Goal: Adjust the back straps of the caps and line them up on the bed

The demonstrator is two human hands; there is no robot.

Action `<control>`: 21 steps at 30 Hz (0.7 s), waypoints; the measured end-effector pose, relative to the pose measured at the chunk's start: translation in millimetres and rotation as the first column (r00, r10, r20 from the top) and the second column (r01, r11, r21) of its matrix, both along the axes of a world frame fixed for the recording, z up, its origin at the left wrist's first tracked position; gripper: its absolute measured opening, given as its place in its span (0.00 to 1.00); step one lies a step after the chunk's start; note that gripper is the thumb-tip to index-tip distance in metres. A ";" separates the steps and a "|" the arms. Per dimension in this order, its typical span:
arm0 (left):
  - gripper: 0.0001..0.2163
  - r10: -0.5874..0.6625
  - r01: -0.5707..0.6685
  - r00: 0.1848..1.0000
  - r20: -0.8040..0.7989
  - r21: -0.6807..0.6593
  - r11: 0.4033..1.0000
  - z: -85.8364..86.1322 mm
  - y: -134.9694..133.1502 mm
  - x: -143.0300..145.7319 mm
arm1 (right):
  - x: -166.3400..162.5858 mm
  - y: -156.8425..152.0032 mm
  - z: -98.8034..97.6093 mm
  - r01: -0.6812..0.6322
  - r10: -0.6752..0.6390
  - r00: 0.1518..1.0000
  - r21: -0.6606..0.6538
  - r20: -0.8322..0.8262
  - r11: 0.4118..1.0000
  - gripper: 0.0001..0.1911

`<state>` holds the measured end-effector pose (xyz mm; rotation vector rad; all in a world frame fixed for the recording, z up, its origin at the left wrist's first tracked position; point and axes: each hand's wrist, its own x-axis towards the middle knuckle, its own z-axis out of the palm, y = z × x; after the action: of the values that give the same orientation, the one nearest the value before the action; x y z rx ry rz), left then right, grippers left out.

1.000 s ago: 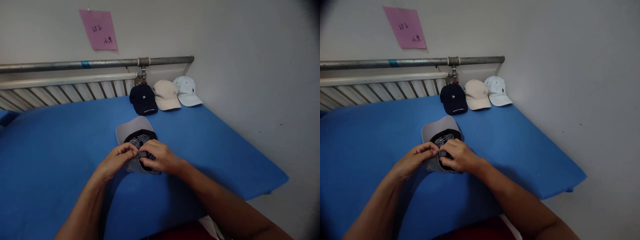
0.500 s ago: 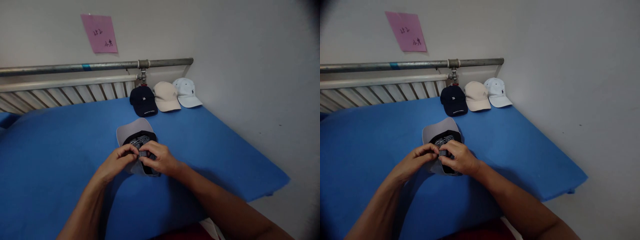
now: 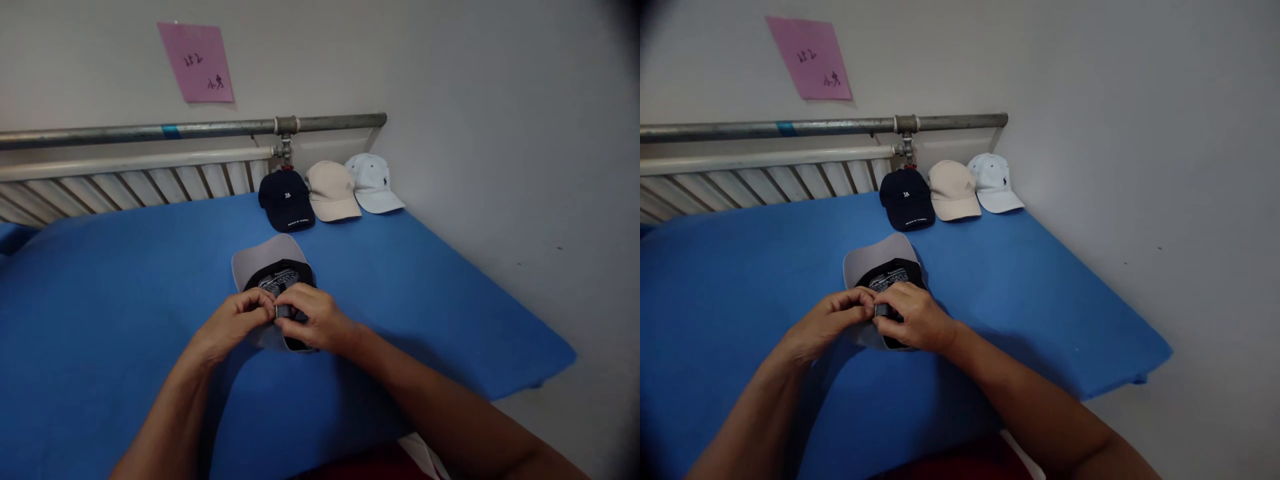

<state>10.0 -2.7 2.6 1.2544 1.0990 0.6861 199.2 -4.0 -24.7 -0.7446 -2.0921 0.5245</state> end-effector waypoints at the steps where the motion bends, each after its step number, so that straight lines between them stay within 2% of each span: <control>1: 0.04 -0.005 0.005 1.000 -0.006 -0.008 1.000 0.7 -0.3 -0.2 | -0.1 -0.1 0.8 0.002 -0.002 1.000 0.001 0.001 1.000 0.06; 10: 0.04 0.002 -0.005 0.996 -0.092 -0.027 1.000 5.9 -0.6 -4.0 | 0.1 -0.8 2.1 -0.009 0.009 1.000 -0.025 -0.006 1.000 0.08; 21: 0.03 -0.040 0.038 0.998 -0.057 -0.025 0.999 3.9 0.0 -8.2 | 1.6 0.1 -0.2 -0.013 0.012 1.000 -0.046 -0.022 0.999 0.08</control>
<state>1.8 -2.7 6.5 1.2790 1.1240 0.6088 200.8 -3.8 -24.8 -0.7498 -2.0721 0.5873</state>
